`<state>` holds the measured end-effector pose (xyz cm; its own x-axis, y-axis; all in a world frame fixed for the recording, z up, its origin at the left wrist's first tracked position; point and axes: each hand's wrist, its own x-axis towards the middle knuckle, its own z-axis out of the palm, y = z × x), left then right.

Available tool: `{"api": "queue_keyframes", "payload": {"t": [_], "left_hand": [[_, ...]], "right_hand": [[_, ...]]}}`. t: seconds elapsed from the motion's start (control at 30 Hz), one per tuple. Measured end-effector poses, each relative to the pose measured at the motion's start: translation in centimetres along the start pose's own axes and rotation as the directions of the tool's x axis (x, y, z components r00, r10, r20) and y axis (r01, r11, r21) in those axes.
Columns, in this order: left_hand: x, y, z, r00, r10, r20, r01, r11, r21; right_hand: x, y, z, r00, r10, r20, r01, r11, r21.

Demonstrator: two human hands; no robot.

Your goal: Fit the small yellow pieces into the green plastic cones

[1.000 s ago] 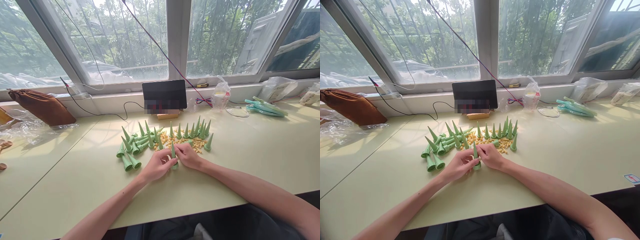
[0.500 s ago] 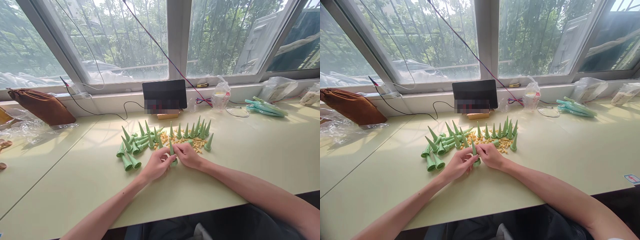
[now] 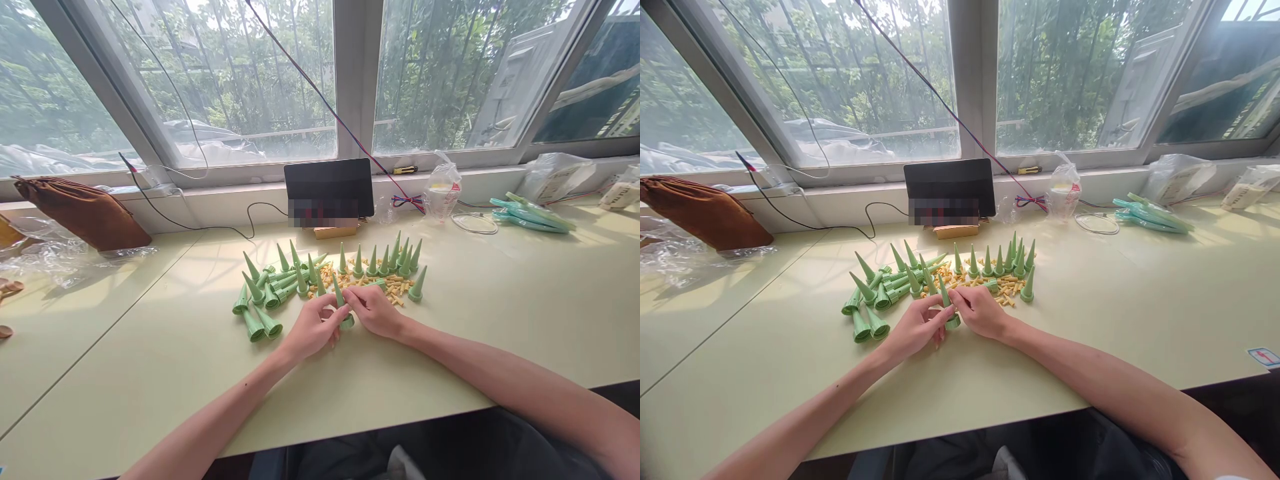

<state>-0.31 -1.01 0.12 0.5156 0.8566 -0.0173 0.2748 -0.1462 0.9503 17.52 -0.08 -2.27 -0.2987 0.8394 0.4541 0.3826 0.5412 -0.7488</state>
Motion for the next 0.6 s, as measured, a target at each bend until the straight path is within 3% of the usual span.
{"api": "queue_keyframes", "payload": {"t": [0.6], "left_hand": [[0.01,0.16,0.03,1.000,-0.003,0.016,0.003,0.999,0.035]], "right_hand": [[-0.02,0.17,0.07,1.000,-0.014,0.024,0.014,1.000,-0.012]]}}
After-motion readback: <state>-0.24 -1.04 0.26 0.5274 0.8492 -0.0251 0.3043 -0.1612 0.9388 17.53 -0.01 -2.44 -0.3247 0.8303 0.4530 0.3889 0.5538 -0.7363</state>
